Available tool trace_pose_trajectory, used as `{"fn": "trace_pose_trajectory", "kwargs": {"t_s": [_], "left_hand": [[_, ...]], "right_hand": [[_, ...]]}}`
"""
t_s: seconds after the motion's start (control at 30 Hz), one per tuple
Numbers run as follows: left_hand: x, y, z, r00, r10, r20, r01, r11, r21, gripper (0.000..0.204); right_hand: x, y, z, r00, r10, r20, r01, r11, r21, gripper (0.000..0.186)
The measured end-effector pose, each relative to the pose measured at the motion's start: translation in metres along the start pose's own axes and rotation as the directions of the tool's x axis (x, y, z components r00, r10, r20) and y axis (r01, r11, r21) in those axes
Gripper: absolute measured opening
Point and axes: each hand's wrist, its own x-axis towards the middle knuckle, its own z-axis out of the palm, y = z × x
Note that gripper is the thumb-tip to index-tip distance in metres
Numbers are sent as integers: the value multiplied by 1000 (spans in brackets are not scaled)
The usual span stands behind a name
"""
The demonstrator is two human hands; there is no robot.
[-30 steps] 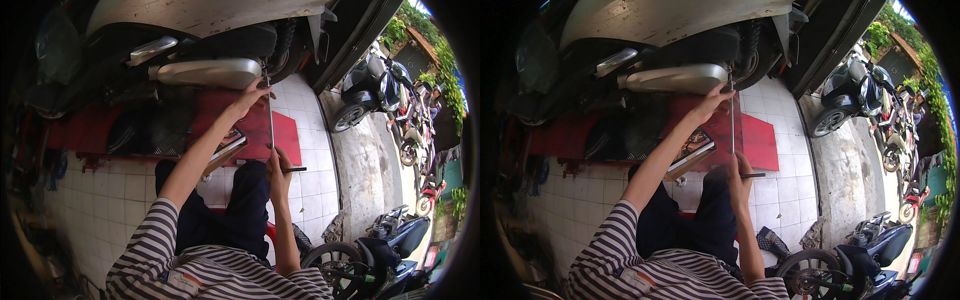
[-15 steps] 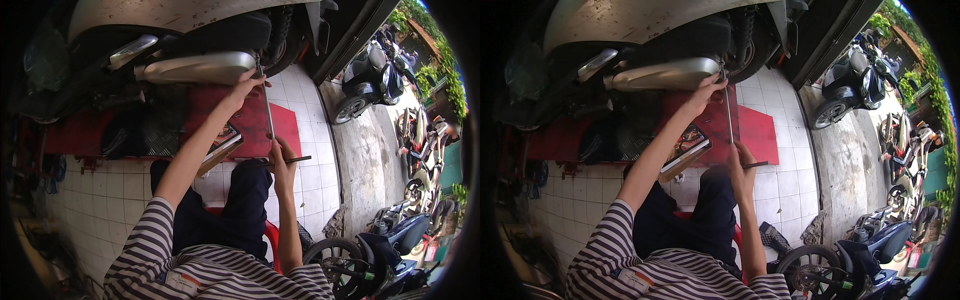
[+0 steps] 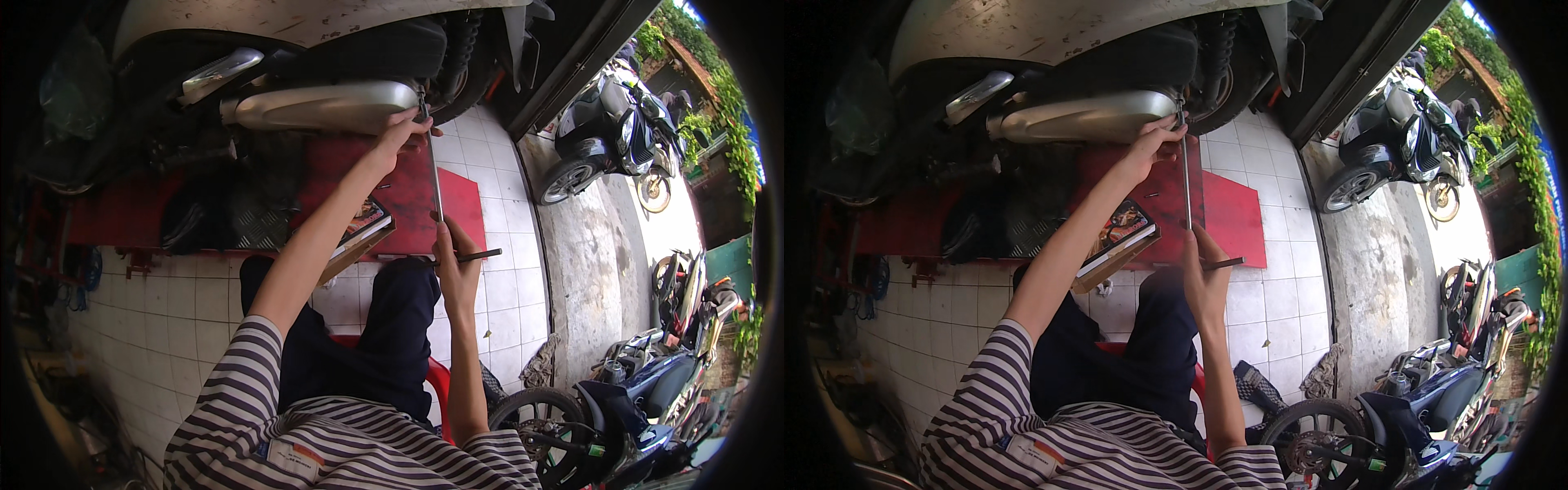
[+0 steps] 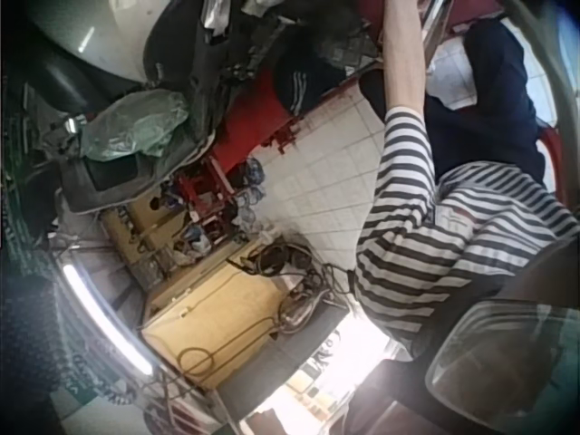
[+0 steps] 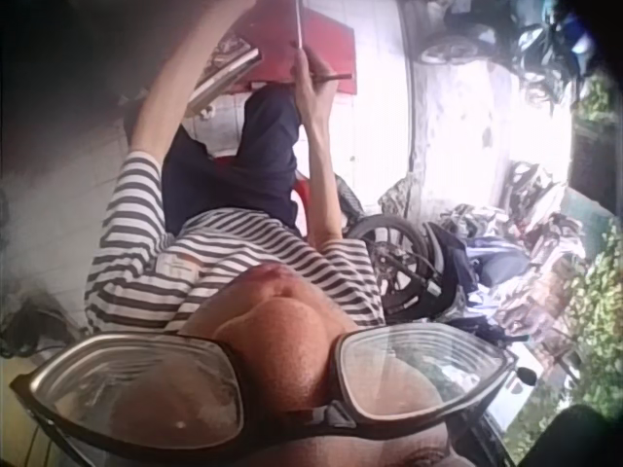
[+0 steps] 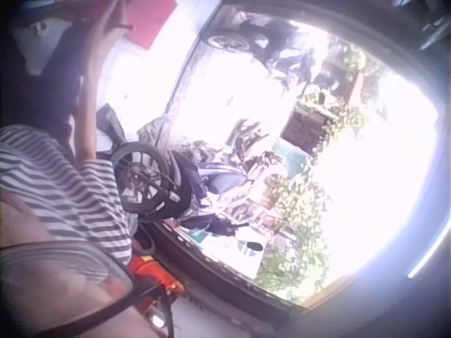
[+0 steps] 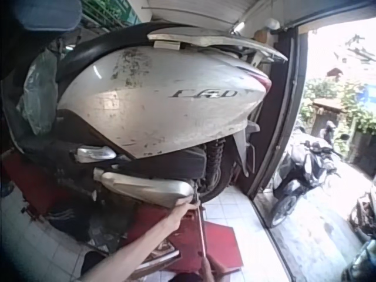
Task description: The person turns a screw on the side cover of a scooter using a T-handle wrench while holding a cardboard box.
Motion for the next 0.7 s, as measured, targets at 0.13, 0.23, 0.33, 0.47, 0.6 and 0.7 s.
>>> {"fn": "trace_pose_trajectory", "kwargs": {"t_s": [0.13,0.23,0.33,0.47,0.6,0.7], "left_hand": [[17,5,-2,999,32,9,-32,999,15,13],[23,14,-5,1000,-8,15,8,1000,16,11],[28,9,-8,999,-5,34,4,999,49,17],[4,-10,-17,965,7,263,9,998,-61,27],[-15,-34,-40,924,-22,381,116,967,-226,31],[13,-42,-48,938,-50,343,177,920,-350,35]], "right_hand": [[15,-12,3,1000,9,10,-8,999,-54,36],[31,-27,13,993,118,17,-119,992,37,36],[52,-19,21,995,102,9,-103,993,60,35],[89,-19,28,975,217,41,-220,940,262,33],[123,-12,40,928,326,183,-365,686,629,31],[157,-3,57,917,329,227,-365,460,810,32]]}}
